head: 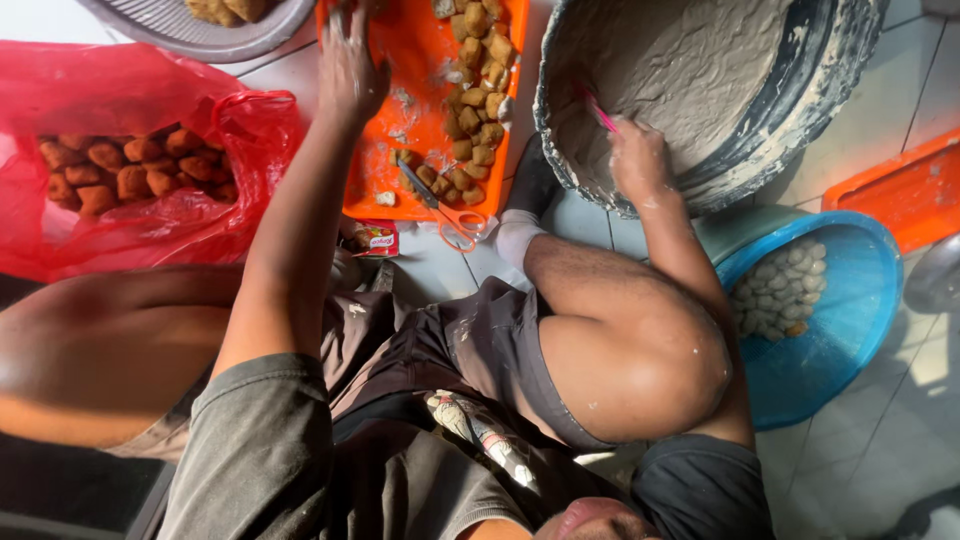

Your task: The person scoops a thick batter from a metal bowl using a pink spatula and applies it to small round food items held in the left hand. The coated items are then placed into an orange tray. The process is repeated continuously.

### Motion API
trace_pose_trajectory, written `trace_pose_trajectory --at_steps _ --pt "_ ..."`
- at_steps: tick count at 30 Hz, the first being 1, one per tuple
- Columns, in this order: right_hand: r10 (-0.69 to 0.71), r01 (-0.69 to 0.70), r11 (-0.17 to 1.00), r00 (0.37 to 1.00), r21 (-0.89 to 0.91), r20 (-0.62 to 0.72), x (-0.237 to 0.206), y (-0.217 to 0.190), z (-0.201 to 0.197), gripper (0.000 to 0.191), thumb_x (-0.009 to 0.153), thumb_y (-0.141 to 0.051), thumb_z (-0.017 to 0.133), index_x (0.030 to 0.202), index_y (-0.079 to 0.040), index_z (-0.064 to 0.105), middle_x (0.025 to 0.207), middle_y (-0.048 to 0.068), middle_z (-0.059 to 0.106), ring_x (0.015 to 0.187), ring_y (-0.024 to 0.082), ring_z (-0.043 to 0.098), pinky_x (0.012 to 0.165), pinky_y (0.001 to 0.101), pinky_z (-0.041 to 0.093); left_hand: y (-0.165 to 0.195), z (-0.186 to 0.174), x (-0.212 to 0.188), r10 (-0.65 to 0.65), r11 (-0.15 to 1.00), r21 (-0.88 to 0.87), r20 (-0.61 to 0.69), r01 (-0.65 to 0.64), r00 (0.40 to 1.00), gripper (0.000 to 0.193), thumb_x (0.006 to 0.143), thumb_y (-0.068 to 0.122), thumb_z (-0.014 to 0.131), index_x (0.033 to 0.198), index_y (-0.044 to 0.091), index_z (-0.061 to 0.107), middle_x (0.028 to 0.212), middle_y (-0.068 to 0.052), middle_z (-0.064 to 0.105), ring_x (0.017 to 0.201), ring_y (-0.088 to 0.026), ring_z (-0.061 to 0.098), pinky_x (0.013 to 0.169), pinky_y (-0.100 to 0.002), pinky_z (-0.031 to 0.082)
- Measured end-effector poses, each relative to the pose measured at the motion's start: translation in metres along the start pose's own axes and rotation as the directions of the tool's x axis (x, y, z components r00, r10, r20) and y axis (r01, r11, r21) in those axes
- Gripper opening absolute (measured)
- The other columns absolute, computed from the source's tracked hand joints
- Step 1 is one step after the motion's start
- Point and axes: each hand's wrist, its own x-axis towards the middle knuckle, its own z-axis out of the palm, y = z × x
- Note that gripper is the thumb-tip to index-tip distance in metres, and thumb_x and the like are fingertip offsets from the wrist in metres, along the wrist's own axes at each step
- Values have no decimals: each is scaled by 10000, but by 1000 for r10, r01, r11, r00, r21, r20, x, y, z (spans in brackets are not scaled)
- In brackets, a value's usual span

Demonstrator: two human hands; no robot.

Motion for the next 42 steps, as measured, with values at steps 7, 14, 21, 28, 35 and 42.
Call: trace_pose_trajectory --at_steps 7,14,21,28,35,42 --pt "-58 8 973 975 229 214 -8 -12 5 250 963 -7 590 1190 6 695 958 219 704 841 344 694 747 426 540 -11 31 34 -45 988 153 114 27 992 458 911 126 728 1319 37 538 1290 -212 601 1183 -400 577 952 -489 521" --pt "185 -348 738 928 578 322 -67 -37 -19 377 1051 -107 592 1420 -36 615 847 88 669 654 112 525 563 246 447 -2 33 22 -30 995 90 -64 36 998 220 1055 243 736 1184 104 625 1178 -191 636 1013 -405 625 771 -513 547" --pt "197 -390 100 910 915 366 -67 -62 -52 212 1092 -162 527 1280 -67 549 906 43 600 631 76 487 484 197 337 36 -1 -22 -81 966 -250 -80 59 993 224 895 138 773 995 50 593 1032 -184 628 940 -405 632 760 -508 530" --pt "113 -170 82 981 982 161 -91 -134 -189 146 1099 -203 553 1187 -87 537 844 -5 465 615 63 387 526 215 313 139 -31 -59 7 614 -777 -173 -141 985 209 796 45 729 968 15 614 941 -118 677 874 -224 679 791 -364 575" --pt "103 24 192 994 981 -44 -133 -239 -202 110 1069 -112 646 1097 -61 553 796 -31 449 573 33 350 494 197 279 273 -104 -108 173 -169 -974 119 148 978 459 913 7 676 1343 109 551 1099 -80 568 969 -155 645 787 -320 654" --pt "55 192 389 971 901 -231 -143 -263 -187 373 898 78 706 1172 -77 506 960 46 615 665 46 491 525 181 337 309 -155 -144 150 -23 -982 182 188 972 339 921 238 762 1185 42 680 1048 -53 670 952 -134 677 762 -321 663"
